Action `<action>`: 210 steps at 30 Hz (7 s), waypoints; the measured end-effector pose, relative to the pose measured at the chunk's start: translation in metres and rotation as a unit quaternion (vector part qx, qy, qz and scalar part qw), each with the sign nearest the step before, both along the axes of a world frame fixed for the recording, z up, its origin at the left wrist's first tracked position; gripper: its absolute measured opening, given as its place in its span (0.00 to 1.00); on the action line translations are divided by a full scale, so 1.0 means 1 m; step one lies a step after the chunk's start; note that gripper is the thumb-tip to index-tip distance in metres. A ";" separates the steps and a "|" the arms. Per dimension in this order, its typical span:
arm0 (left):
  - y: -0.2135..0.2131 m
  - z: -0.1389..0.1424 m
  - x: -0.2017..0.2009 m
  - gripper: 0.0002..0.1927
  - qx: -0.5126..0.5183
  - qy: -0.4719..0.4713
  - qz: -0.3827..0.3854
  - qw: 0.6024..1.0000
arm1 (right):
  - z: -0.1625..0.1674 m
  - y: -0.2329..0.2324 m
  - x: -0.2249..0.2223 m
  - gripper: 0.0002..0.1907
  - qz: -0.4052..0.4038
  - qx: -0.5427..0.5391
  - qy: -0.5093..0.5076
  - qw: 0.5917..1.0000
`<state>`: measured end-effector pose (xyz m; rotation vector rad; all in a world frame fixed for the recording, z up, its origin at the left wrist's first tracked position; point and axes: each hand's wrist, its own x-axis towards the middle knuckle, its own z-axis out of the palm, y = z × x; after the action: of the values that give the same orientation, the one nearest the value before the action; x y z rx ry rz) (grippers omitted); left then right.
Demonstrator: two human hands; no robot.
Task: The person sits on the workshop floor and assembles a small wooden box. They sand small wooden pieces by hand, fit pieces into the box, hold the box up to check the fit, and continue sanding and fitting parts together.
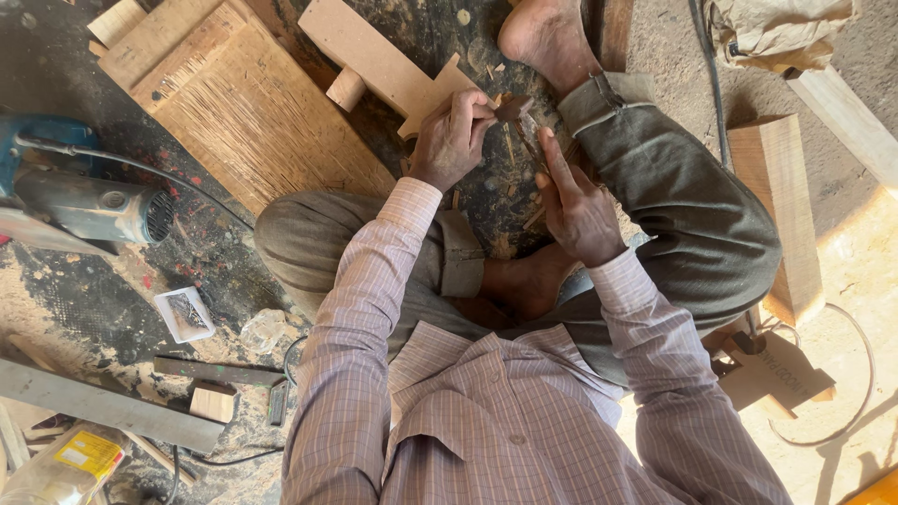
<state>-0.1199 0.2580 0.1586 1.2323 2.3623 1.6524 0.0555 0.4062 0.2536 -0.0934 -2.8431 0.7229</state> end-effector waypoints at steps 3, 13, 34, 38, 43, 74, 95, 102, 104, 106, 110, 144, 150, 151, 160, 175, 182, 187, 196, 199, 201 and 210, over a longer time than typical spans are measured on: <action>-0.001 -0.002 0.001 0.16 0.013 -0.014 -0.007 1.000 | -0.001 0.000 0.000 0.31 -0.020 -0.028 -0.022 0.999; -0.001 0.004 0.000 0.17 0.004 -0.015 -0.003 1.000 | 0.000 -0.001 0.002 0.31 -0.026 -0.007 -0.096 0.995; -0.004 0.000 0.005 0.16 -0.013 -0.036 -0.017 0.999 | -0.003 0.002 0.002 0.32 0.003 -0.044 -0.063 0.997; -0.008 -0.001 0.005 0.17 -0.043 -0.012 -0.014 0.999 | 0.004 0.000 0.003 0.31 -0.004 -0.033 -0.003 0.999; -0.012 -0.003 0.008 0.14 -0.033 -0.018 -0.029 0.999 | 0.010 -0.004 0.003 0.30 -0.047 -0.072 -0.072 0.994; -0.015 -0.008 0.010 0.20 -0.055 -0.023 -0.028 0.998 | 0.011 -0.006 0.006 0.33 0.001 -0.008 -0.031 0.999; -0.016 -0.014 0.008 0.32 -0.104 0.058 -0.035 0.992 | 0.000 -0.011 0.007 0.32 -0.017 0.008 -0.106 0.994; -0.020 -0.010 0.012 0.31 -0.108 -0.001 -0.030 0.994 | -0.004 -0.011 0.011 0.31 -0.005 0.019 -0.036 0.999; -0.019 -0.009 0.011 0.30 -0.124 0.005 -0.030 0.992 | -0.006 -0.010 0.011 0.31 -0.009 0.033 -0.077 0.996; -0.017 -0.009 0.009 0.34 -0.126 0.045 -0.022 0.991 | -0.007 -0.009 0.011 0.31 -0.005 0.011 -0.059 0.998; -0.019 -0.008 0.010 0.32 -0.115 -0.029 -0.027 0.993 | -0.012 -0.009 0.010 0.30 -0.014 -0.015 -0.005 1.000; -0.017 0.002 0.013 0.32 -0.068 0.020 -0.013 0.997 | 0.002 -0.004 0.012 0.30 -0.036 -0.068 0.025 0.997; 0.000 -0.005 0.026 0.28 -0.124 0.021 0.046 0.991 | -0.003 0.000 0.025 0.29 -0.068 -0.135 0.010 0.989; 0.002 -0.005 0.030 0.28 -0.124 0.030 0.057 0.990 | -0.004 0.000 0.028 0.29 -0.073 -0.138 0.003 0.988; 0.004 0.010 0.042 0.28 -0.145 0.028 0.088 0.985 | -0.016 0.003 0.051 0.31 -0.104 -0.156 -0.030 0.982; 0.008 0.009 0.050 0.30 -0.163 0.057 0.085 0.981 | -0.026 -0.002 0.068 0.32 -0.114 -0.181 -0.060 0.975; -0.057 0.076 0.080 0.29 -0.098 0.072 0.111 0.986 | -0.037 -0.002 0.079 0.35 -0.039 -0.054 0.104 0.992; -0.191 0.089 0.121 0.15 -0.020 0.062 0.376 0.924 | -0.038 -0.006 0.086 0.38 -0.182 -0.428 -0.122 0.877; -0.462 0.013 0.143 0.08 -0.388 -0.164 0.617 0.665 | -0.044 -0.028 0.090 0.11 -0.179 -0.550 -0.162 0.799; -0.479 0.011 0.147 0.11 -0.447 -0.173 0.570 0.668 | -0.048 -0.033 0.095 0.10 -0.167 -0.567 -0.159 0.791; -0.481 0.012 0.143 0.16 -0.473 -0.165 0.553 0.666 | -0.051 -0.036 0.096 0.11 -0.173 -0.562 -0.166 0.792; -0.480 0.022 0.130 0.15 -0.514 -0.250 0.512 0.641 | -0.059 -0.040 0.099 0.11 -0.178 -0.546 -0.163 0.802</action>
<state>0.0097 -0.2219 0.1806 -0.7794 2.7855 0.1482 0.1549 0.3662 0.1948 -0.9506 -2.1076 2.2653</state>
